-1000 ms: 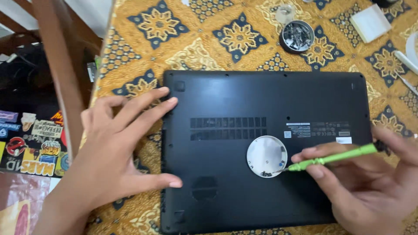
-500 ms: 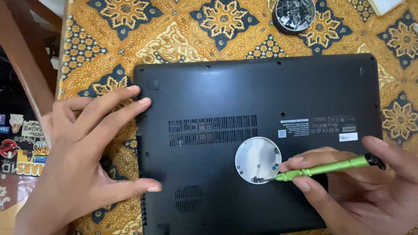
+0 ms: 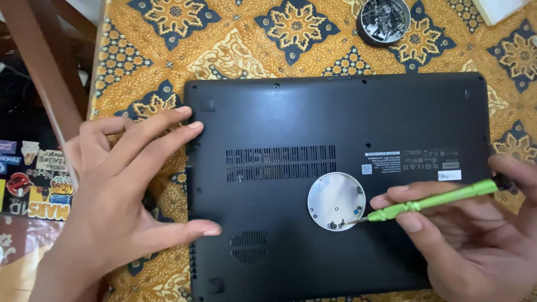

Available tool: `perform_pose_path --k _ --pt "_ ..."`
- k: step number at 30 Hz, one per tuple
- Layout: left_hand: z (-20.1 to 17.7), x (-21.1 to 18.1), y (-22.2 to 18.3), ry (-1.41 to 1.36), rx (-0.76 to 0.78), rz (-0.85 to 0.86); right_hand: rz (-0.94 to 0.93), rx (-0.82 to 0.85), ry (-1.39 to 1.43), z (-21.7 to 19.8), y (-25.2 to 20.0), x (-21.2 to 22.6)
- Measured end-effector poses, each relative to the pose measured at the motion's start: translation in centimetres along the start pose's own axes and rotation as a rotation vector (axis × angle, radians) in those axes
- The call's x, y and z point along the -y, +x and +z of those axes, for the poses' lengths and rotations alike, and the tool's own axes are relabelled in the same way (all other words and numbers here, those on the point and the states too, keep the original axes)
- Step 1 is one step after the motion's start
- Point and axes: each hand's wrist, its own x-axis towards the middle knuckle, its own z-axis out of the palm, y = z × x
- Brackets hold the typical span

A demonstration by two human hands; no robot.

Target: Disassembling a laptop by unscrewing the back panel and prying the casing open with fingers.

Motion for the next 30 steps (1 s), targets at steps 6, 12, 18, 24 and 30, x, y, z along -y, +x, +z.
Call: perform_pose_path --k 6,12,18,24,30 --pt "-0.3 -5.8 1.0 0.065 -0.126 0.039 -0.034 -0.113 -0.057 0.6 0.5 1.0" --pt "0.0 -11.2 2.2 -0.159 -0.153 0.153 0.162 -0.167 0.043 0.3 -0.4 2.5" --pt "0.5 -12.6 3.0 -0.311 -0.185 0.19 0.119 -0.168 0.086 0.0 -1.1 2.7" --pt "0.0 -13.4 3.6 -0.356 -0.266 0.209 0.037 -0.169 -0.003 -0.5 -1.5 2.8" --pt "0.3 -13.8 4.5 -0.407 -0.249 0.257 0.126 -0.142 -0.043 -2.6 -2.5 3.0"
